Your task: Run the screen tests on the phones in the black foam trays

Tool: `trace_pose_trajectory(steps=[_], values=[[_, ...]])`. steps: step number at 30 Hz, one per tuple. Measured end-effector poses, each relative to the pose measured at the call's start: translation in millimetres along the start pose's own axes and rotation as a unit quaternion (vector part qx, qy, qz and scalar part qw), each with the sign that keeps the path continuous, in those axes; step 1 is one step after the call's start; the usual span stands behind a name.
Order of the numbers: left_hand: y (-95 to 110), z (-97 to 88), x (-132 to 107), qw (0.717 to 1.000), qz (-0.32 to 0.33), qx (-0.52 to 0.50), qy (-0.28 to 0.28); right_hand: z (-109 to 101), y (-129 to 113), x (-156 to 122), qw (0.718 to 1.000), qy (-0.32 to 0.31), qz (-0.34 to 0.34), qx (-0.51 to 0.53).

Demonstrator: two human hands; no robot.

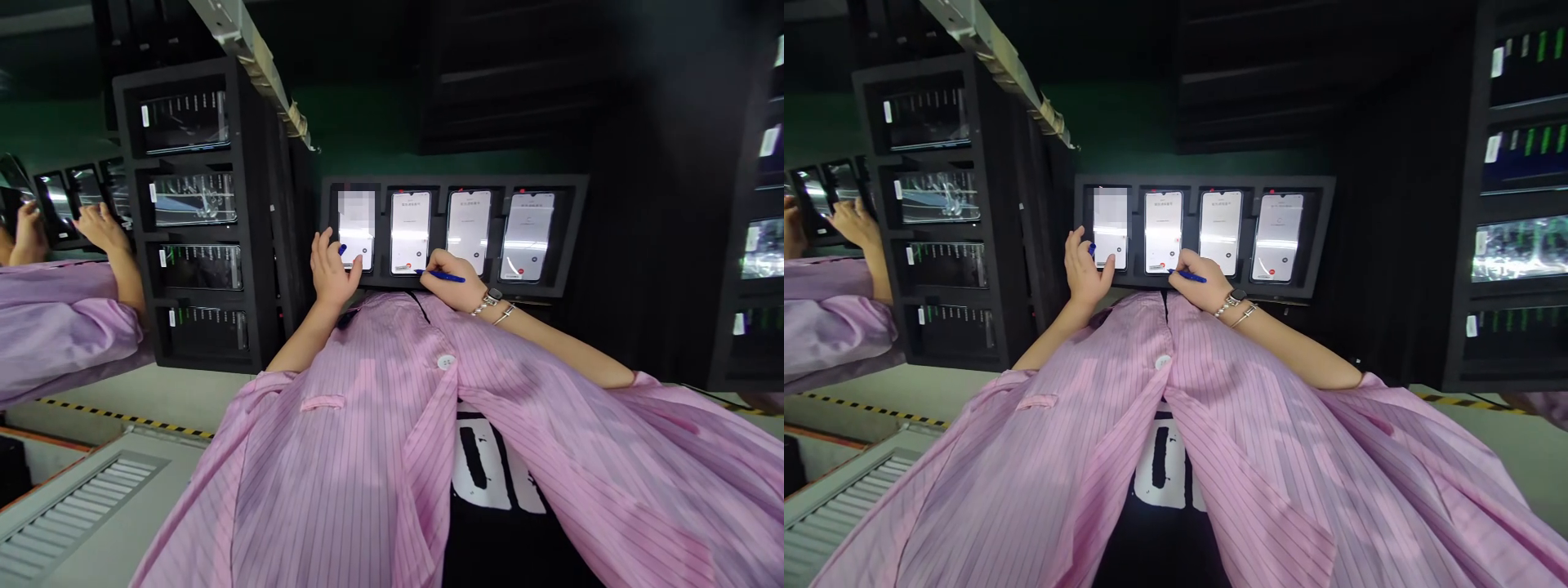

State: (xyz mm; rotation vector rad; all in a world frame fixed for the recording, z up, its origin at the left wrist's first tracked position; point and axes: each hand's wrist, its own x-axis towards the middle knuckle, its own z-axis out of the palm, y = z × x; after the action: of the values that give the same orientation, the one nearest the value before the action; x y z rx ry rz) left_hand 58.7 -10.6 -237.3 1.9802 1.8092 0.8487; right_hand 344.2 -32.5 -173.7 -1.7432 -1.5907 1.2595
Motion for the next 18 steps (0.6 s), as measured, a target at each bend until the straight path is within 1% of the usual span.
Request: trace_pose_trajectory(steps=[3,5,7,9,12,15,18], values=[[-3,1.3,1,0.999,-0.017,-0.04,0.019,-6,-3,-2,1.0,0.018,-0.01,-0.007],[-6,1.2,2,0.996,-0.035,-0.074,0.033,-8,-9,-1,0.999,0.026,-0.019,-0.006],[-8,0.7,3,0.992,-0.05,-0.104,0.042,-3,-21,4,0.999,0.003,-0.042,-0.004],[-9,0.5,3,0.99,-0.059,-0.123,0.044,9,-37,12,0.996,-0.047,-0.075,-0.002],[-11,1.7,1,0.989,-0.056,-0.13,0.049,34,-58,27,0.988,-0.112,-0.108,-0.004],[-13,4.8,-2,0.99,-0.037,-0.124,0.061,54,-68,39,0.984,-0.133,-0.115,-0.016],[-16,8.3,-5,0.991,-0.021,-0.122,0.058,63,-68,43,0.983,-0.137,-0.118,-0.036]])
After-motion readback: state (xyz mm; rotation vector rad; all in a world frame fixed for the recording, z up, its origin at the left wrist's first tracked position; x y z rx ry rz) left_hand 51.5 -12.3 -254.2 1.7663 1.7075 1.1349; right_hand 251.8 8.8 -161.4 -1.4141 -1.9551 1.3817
